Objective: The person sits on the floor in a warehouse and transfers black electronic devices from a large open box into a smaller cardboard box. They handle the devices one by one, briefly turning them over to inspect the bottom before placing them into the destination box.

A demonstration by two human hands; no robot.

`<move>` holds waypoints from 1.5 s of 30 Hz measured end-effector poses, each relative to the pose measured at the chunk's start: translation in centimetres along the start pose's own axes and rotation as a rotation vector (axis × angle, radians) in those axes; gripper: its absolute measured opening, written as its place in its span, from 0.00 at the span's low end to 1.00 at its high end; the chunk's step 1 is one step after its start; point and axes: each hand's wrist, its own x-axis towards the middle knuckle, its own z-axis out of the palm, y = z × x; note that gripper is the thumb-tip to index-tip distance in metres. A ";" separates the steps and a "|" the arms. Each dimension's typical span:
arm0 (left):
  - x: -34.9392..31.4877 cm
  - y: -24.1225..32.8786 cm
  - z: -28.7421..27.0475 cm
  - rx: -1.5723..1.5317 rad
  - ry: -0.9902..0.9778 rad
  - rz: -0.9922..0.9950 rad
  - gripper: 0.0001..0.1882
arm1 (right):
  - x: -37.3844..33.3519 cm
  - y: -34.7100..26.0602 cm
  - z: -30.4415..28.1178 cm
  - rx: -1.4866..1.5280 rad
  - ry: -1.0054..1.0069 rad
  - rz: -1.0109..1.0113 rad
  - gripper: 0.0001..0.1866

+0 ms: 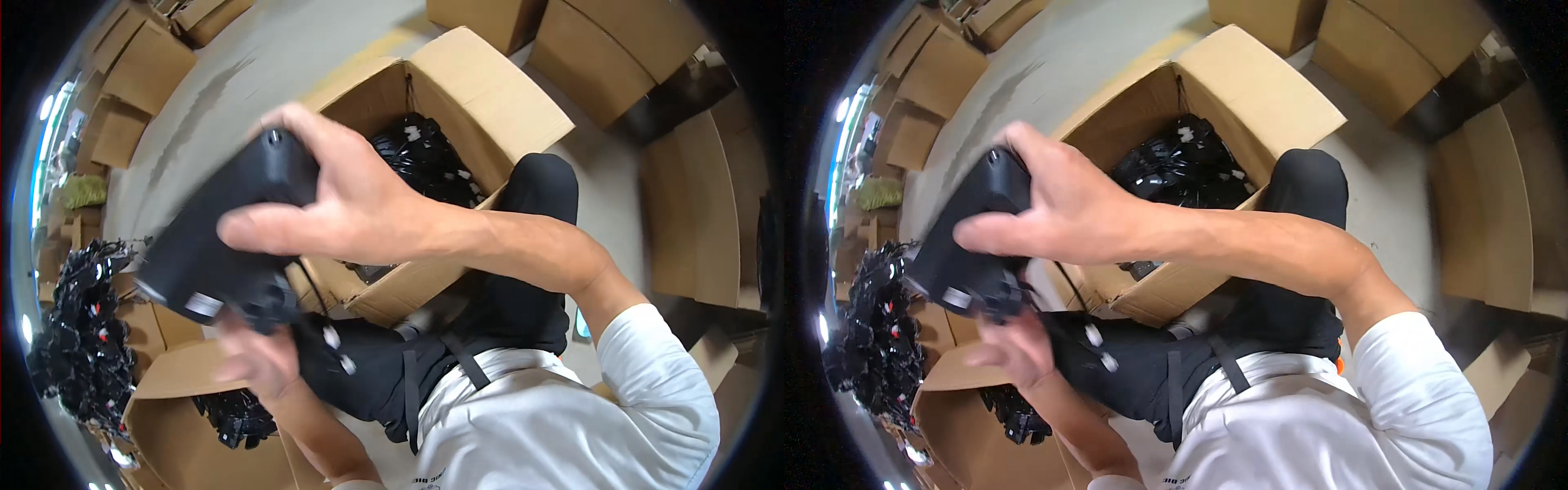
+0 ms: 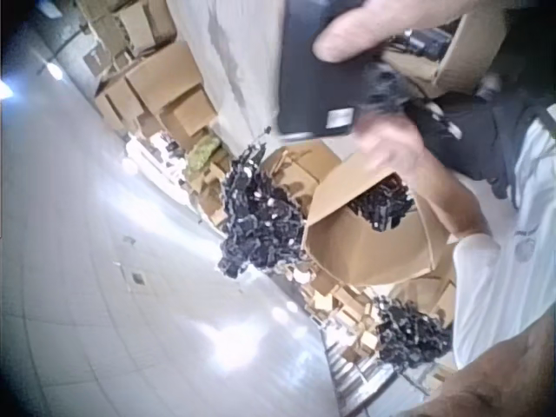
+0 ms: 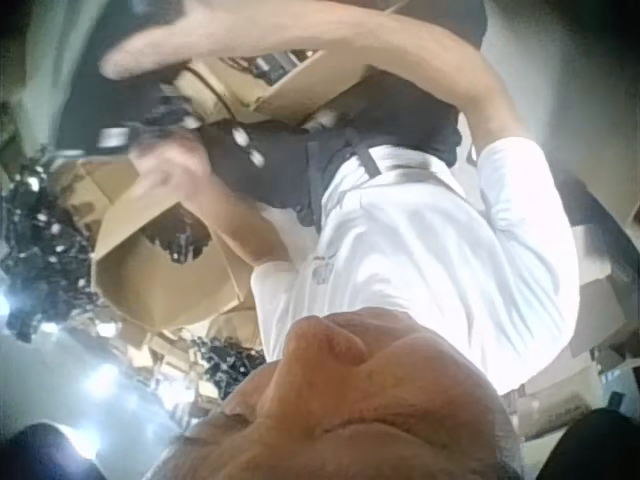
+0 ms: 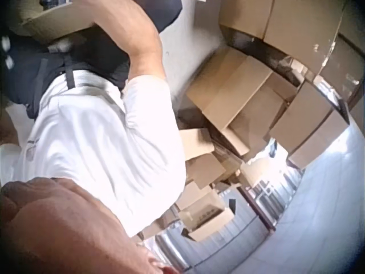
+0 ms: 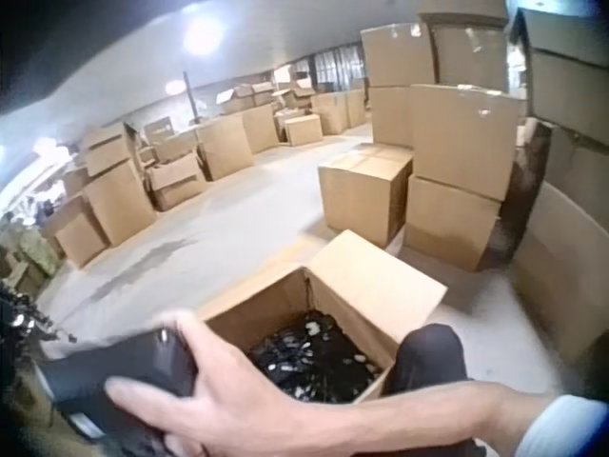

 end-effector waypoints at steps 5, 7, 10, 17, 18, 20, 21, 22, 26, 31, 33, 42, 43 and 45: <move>5.6 -4.1 2.4 0.441 -0.111 -0.349 0.11 | 3.5 1.2 -1.9 0.141 0.274 -0.084 0.34; 8.7 -3.5 -0.2 0.513 -0.207 -0.251 0.23 | 4.1 2.6 -6.0 0.177 0.253 0.026 0.29; 11.8 -6.0 -0.2 0.157 -0.369 -0.230 0.41 | 3.0 5.0 -8.0 0.326 0.272 0.214 0.25; 13.5 -6.5 -0.9 0.843 -0.343 -0.382 0.20 | 4.1 6.9 -9.0 0.168 0.171 0.405 0.31; 15.0 -6.8 -2.5 1.136 -0.259 -0.212 0.18 | 3.3 8.4 -12.6 -0.057 0.078 0.498 0.36; 16.7 -7.5 -4.3 1.404 -0.373 0.268 0.16 | 1.7 9.0 -15.1 -0.339 -0.173 0.731 0.47; 16.7 -7.2 -5.0 1.541 -0.417 0.514 0.15 | 0.4 10.0 -14.9 -0.231 -0.229 0.901 0.50; 15.7 -8.0 -3.9 1.504 -0.469 0.397 0.11 | -1.6 12.0 -14.9 -0.189 -0.281 1.036 0.49; 14.4 -8.8 -2.8 1.501 -0.623 0.374 0.23 | -5.6 18.3 -13.0 -0.227 -0.488 1.608 0.35; 14.1 -6.4 -3.6 1.447 -0.447 0.426 0.20 | -8.7 24.7 -10.6 -0.105 -0.271 1.600 0.43; 14.2 -5.7 -3.1 1.144 -0.442 0.154 0.14 | -10.6 26.0 -11.2 -0.134 -0.190 1.677 0.41; 12.2 -2.5 -6.5 -0.545 -0.447 -0.310 0.44 | -10.1 27.4 -12.4 -0.541 -0.735 1.581 0.35; 11.8 -2.2 -6.1 -0.595 -0.470 -0.314 0.44 | -10.3 28.3 -13.0 -0.595 -0.752 1.613 0.33; 11.1 -2.3 -6.6 -0.614 -0.544 -0.279 0.45 | -10.0 28.9 -12.3 -0.645 -0.818 1.597 0.29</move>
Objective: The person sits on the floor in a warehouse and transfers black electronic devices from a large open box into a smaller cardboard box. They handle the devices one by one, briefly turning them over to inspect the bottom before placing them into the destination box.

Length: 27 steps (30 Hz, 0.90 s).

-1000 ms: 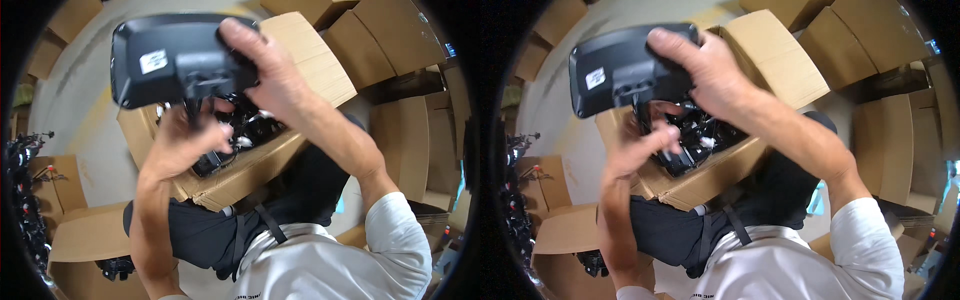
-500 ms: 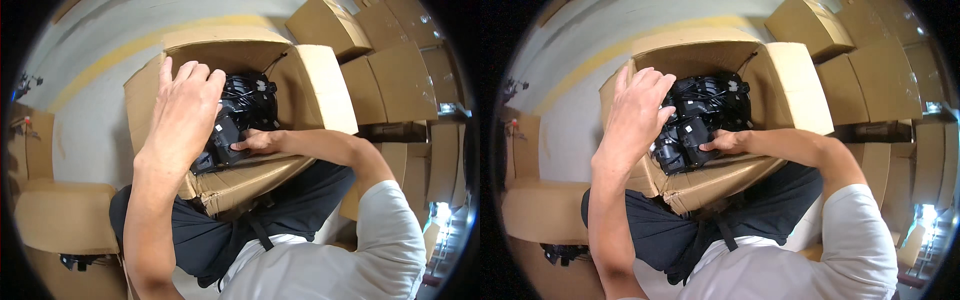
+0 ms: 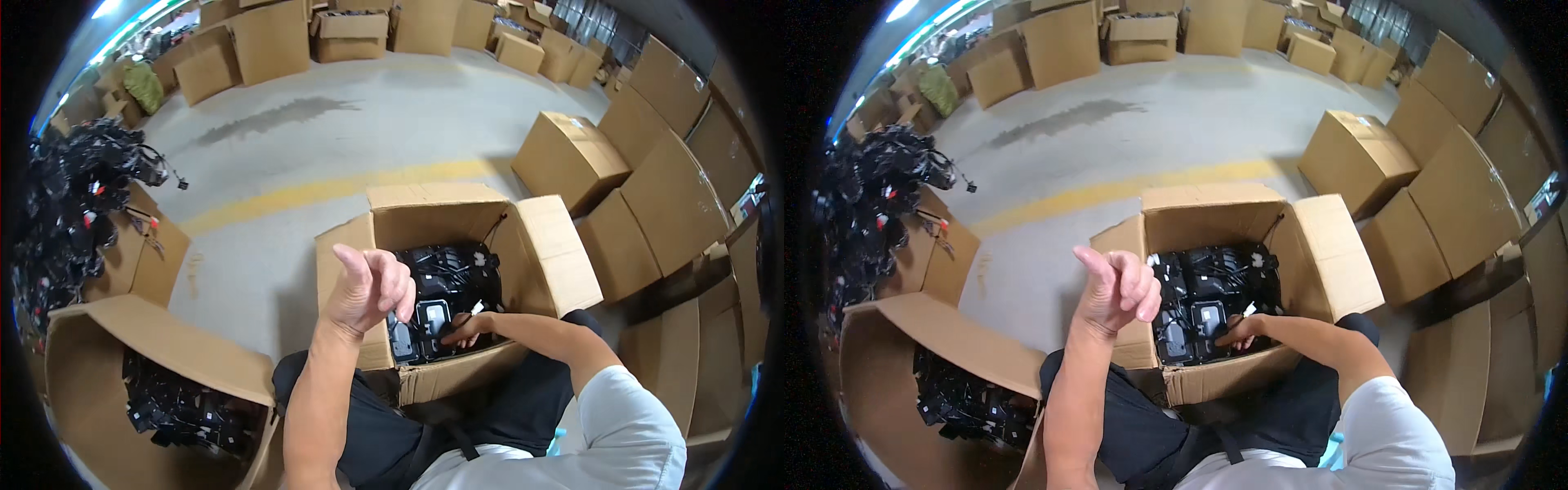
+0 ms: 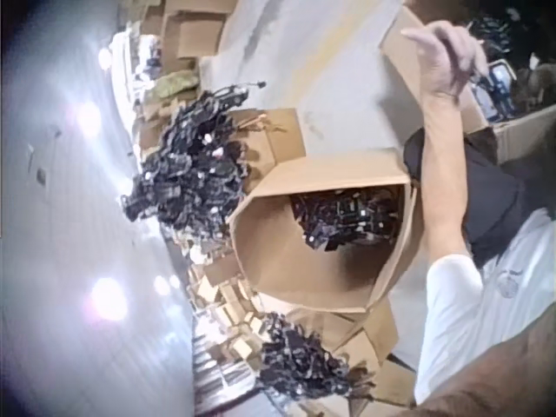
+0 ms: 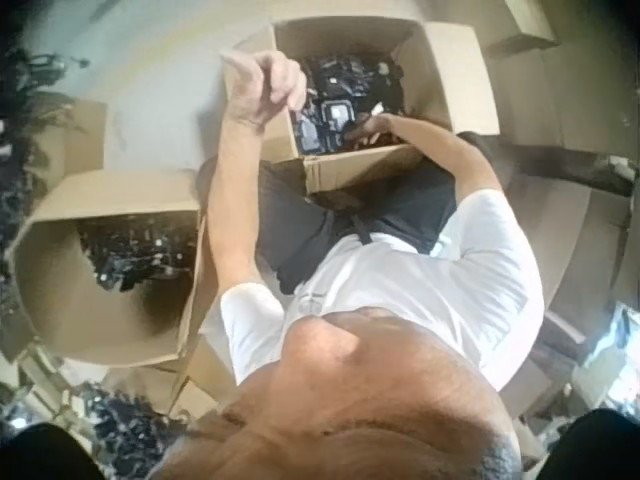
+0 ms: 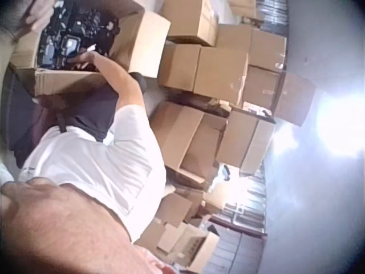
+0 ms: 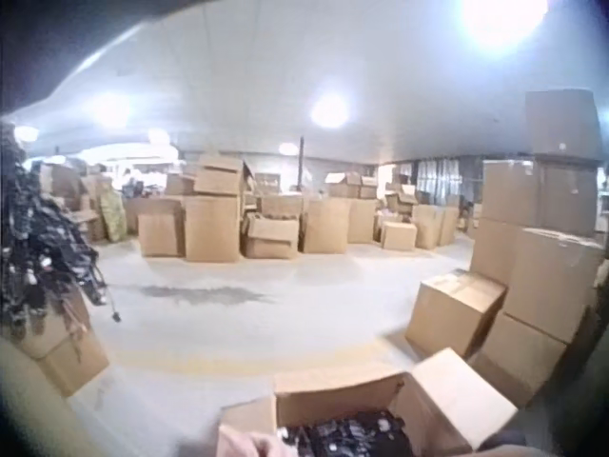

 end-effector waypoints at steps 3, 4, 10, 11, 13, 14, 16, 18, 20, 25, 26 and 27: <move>0.0 -0.5 0.9 -0.043 -0.068 0.016 0.45 | -0.3 1.5 -1.4 -0.125 0.028 0.028 0.29; 0.1 -0.5 1.3 -0.060 -0.076 0.023 0.45 | -1.0 2.2 -2.1 -0.177 0.052 0.024 0.29; -3.8 0.1 2.0 0.006 0.125 0.070 0.41 | -5.1 0.8 -1.9 -0.761 0.210 -0.003 0.38; -4.1 -0.3 2.6 0.018 0.157 0.091 0.38 | -5.2 2.9 -3.1 -0.903 0.227 -0.029 0.40; -6.7 1.5 4.2 0.271 0.299 0.012 0.35 | -6.5 3.7 -3.2 -1.017 0.267 -0.139 0.36; -9.8 3.1 5.1 0.413 0.348 -0.028 0.32 | -7.5 2.6 -1.8 -0.904 0.309 -0.308 0.36; -16.6 9.1 9.1 0.782 0.363 -0.161 0.27 | -12.0 -4.3 3.0 -0.609 0.297 -0.395 0.26; -22.2 14.1 12.7 0.895 0.699 -0.175 0.14 | -16.0 -5.5 4.8 -0.264 0.423 -0.473 0.18; -29.4 18.3 9.4 1.182 0.907 -0.091 0.13 | -17.5 -4.3 5.8 -0.065 0.585 -0.498 0.16; -46.1 20.3 -2.7 1.004 1.560 -0.261 0.16 | -16.9 -5.1 6.6 -0.032 0.776 -0.522 0.12; -48.2 19.4 -5.4 0.937 1.611 -0.500 0.16 | -16.7 -4.8 6.4 -0.056 0.777 -0.505 0.12; -53.9 18.7 -8.4 0.940 1.653 -0.806 0.18 | -15.8 -5.4 6.4 -0.077 0.741 -0.514 0.12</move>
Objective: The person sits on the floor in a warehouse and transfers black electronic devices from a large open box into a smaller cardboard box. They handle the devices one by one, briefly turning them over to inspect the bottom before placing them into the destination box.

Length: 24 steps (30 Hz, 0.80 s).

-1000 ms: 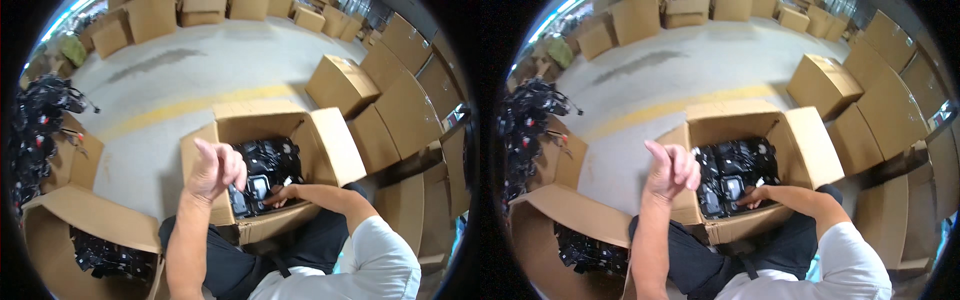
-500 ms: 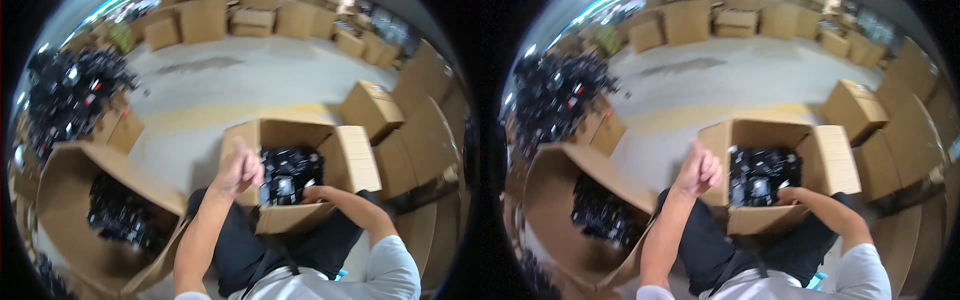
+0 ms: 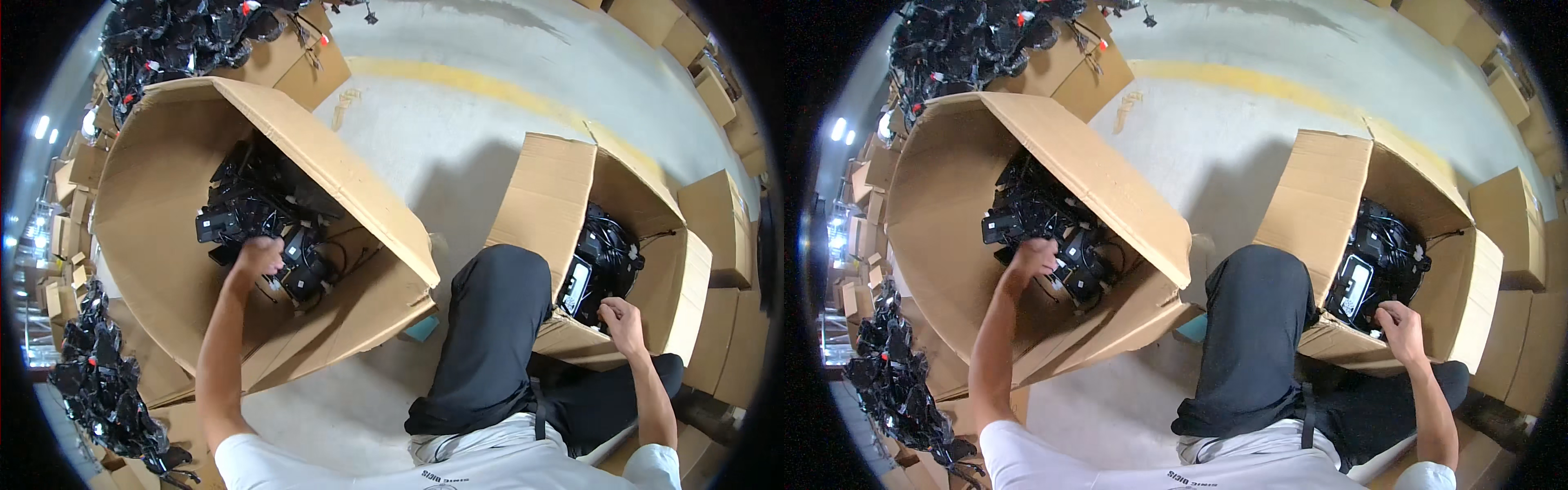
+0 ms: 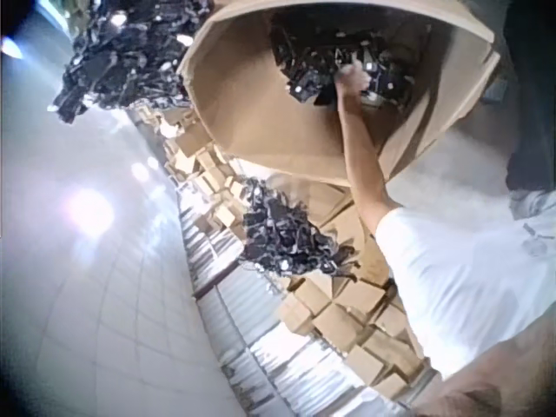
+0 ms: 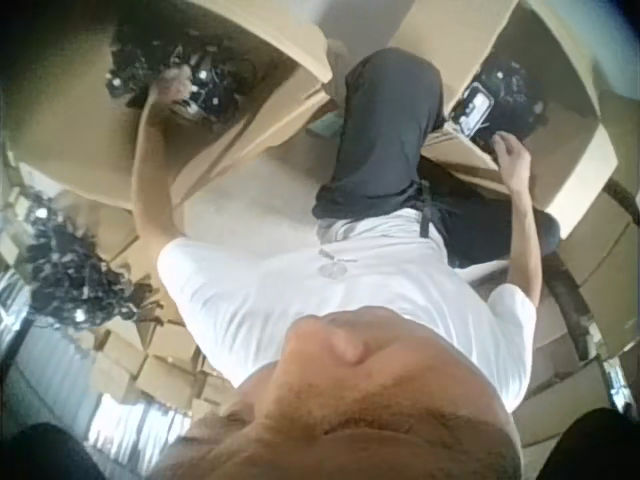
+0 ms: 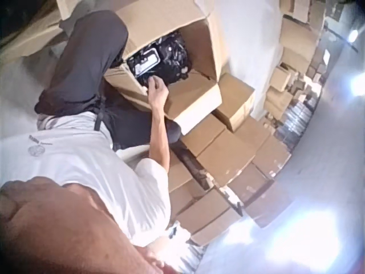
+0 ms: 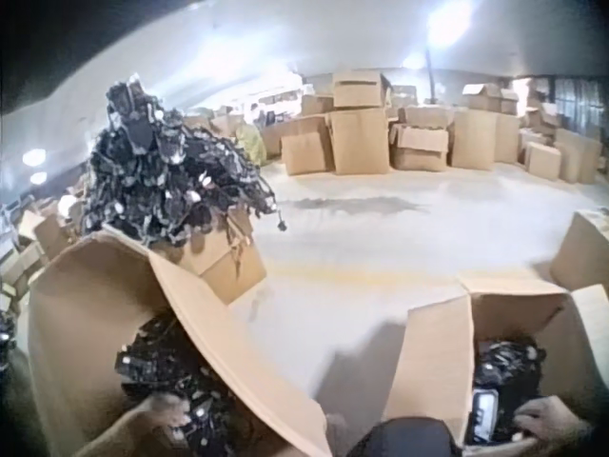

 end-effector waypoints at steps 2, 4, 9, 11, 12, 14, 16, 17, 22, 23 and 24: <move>4.4 -5.7 1.9 0.247 0.031 0.086 0.20 | 0.3 -0.9 0.1 -0.016 0.011 0.061 0.12; 8.1 -8.8 3.3 0.736 0.144 0.380 0.21 | 0.5 -0.5 0.4 0.003 0.018 0.085 0.12; 14.5 -8.3 12.7 0.711 0.415 0.243 0.24 | -0.3 -0.6 -0.4 -0.115 0.072 0.191 0.12; 17.1 -13.9 11.6 0.777 0.522 0.364 0.25 | 0.4 -0.6 0.4 -0.080 0.028 0.174 0.12; 18.3 -14.8 11.8 0.800 0.526 0.369 0.22 | 0.7 -0.4 0.6 -0.067 0.021 0.170 0.12; 20.4 -14.8 13.8 0.823 0.489 0.365 0.18 | 0.2 -0.2 0.6 -0.073 0.053 0.175 0.11; 19.8 -16.8 11.3 0.836 0.509 0.399 0.17 | 0.8 -0.3 0.9 -0.051 0.037 0.140 0.11; 20.4 -14.6 13.4 0.798 0.337 0.342 0.18 | 0.0 -0.8 0.5 -0.085 0.062 0.164 0.10; 9.8 -5.4 7.0 0.384 0.059 0.328 0.07 | -0.2 -0.2 0.2 -0.078 0.120 0.116 0.10; 5.7 -0.8 6.1 0.225 0.026 0.237 0.09 | -0.7 -0.5 -0.3 -0.121 0.144 0.111 0.10; 2.0 1.8 4.9 0.065 0.008 0.131 0.11 | -0.9 0.4 -0.3 -0.080 0.177 0.102 0.10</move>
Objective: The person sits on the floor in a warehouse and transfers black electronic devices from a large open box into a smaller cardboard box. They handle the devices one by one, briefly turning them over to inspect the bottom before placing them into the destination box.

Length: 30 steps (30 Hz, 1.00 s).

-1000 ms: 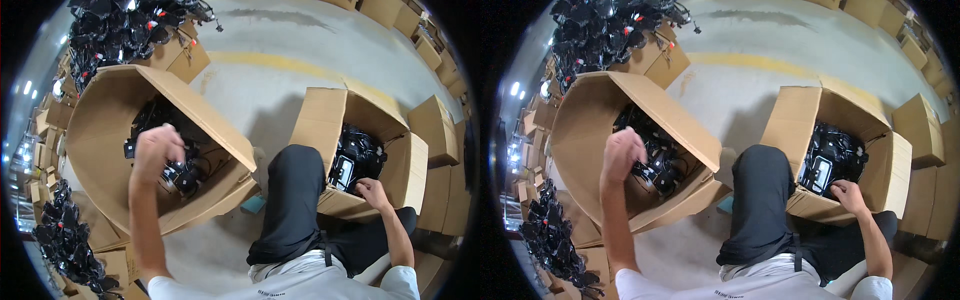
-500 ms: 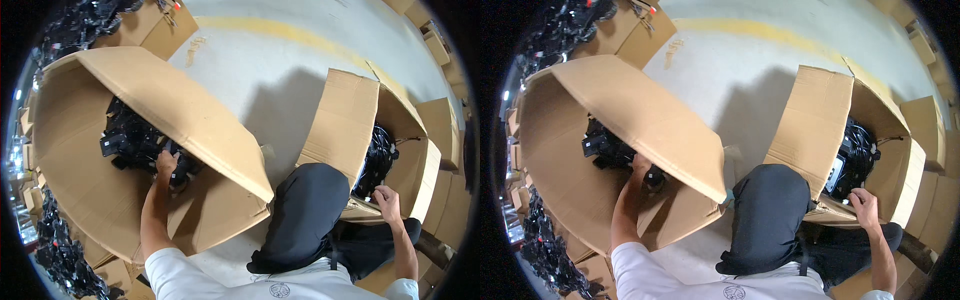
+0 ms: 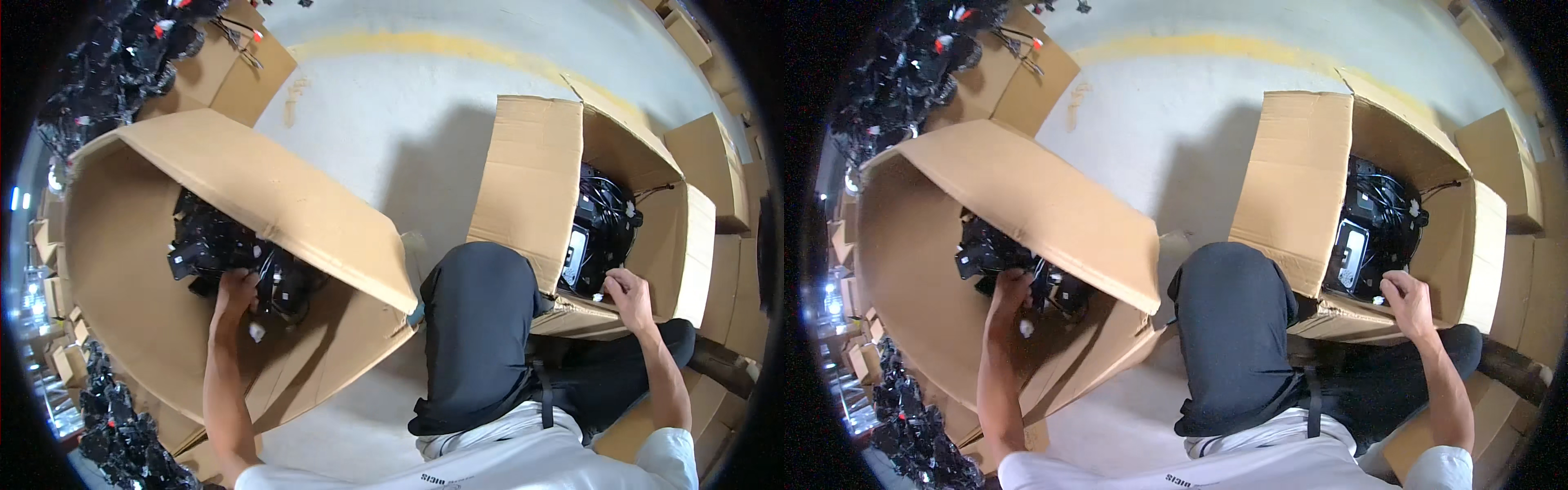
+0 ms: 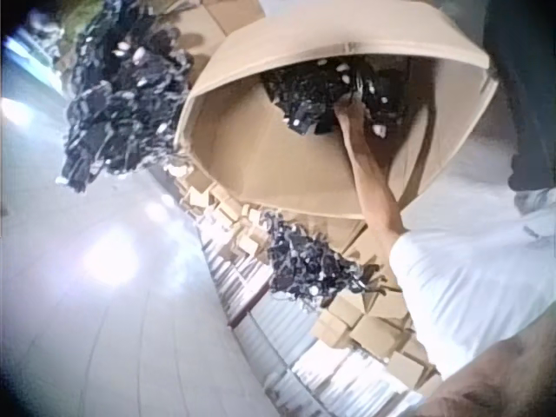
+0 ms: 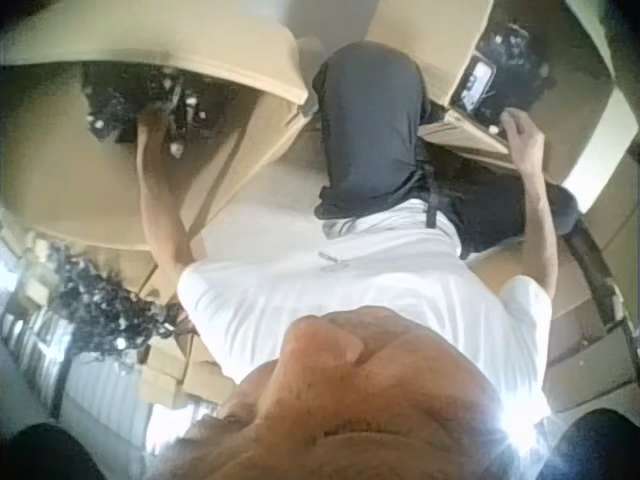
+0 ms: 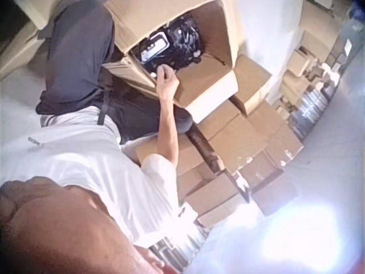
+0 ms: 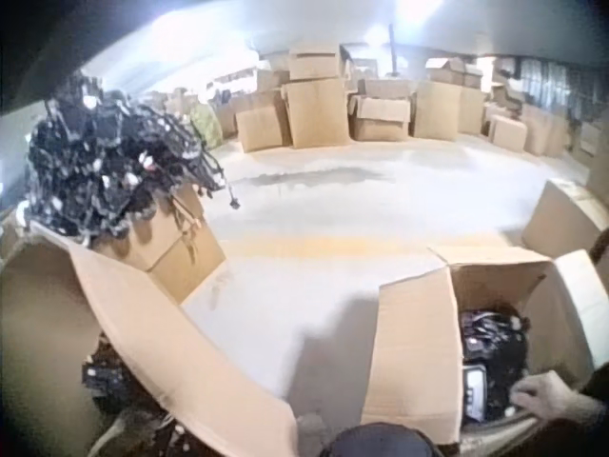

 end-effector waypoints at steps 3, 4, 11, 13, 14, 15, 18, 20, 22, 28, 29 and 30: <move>-9.9 3.3 -5.6 -0.073 0.189 0.138 0.11 | 0.5 -0.9 0.5 0.081 -0.025 -0.074 0.10; -12.8 4.6 -7.3 0.000 0.231 0.171 0.11 | 0.5 -1.5 0.7 0.171 -0.031 -0.078 0.10; -28.3 14.6 -8.6 -0.154 0.308 0.319 0.10 | -3.6 -16.2 0.5 0.475 -0.189 -0.500 0.11; -32.3 17.1 -7.8 -0.190 0.288 0.385 0.09 | -5.6 -21.1 1.6 0.553 -0.324 -0.662 0.14; -34.5 18.7 -7.6 -0.145 0.304 0.405 0.09 | -5.8 -22.4 3.8 0.681 -0.412 -0.717 0.17; -36.1 19.7 -7.4 -0.195 0.289 0.454 0.08 | -6.0 -23.6 5.9 0.767 -0.494 -0.732 0.22; -40.5 21.8 -5.8 -0.268 0.281 0.502 0.10 | -7.9 -27.8 7.0 1.186 -1.191 -0.374 0.48; -42.0 22.4 -4.8 -0.265 0.228 0.516 0.11 | -7.6 -28.6 8.3 1.540 -1.486 -0.043 0.55; -42.6 23.0 -3.0 -0.266 0.185 0.588 0.14 | -7.6 -28.4 8.5 1.670 -1.469 0.038 0.57; -42.6 22.4 0.2 -0.422 0.009 0.674 0.20 | -8.0 -27.8 11.2 1.563 -1.259 -0.374 0.49; -42.4 22.4 0.3 -0.435 -0.013 0.679 0.20 | -7.9 -28.0 10.9 1.639 -1.324 -0.416 0.46; -42.2 22.6 0.4 -0.449 -0.035 0.683 0.21 | -7.8 -28.2 10.6 1.715 -1.389 -0.461 0.43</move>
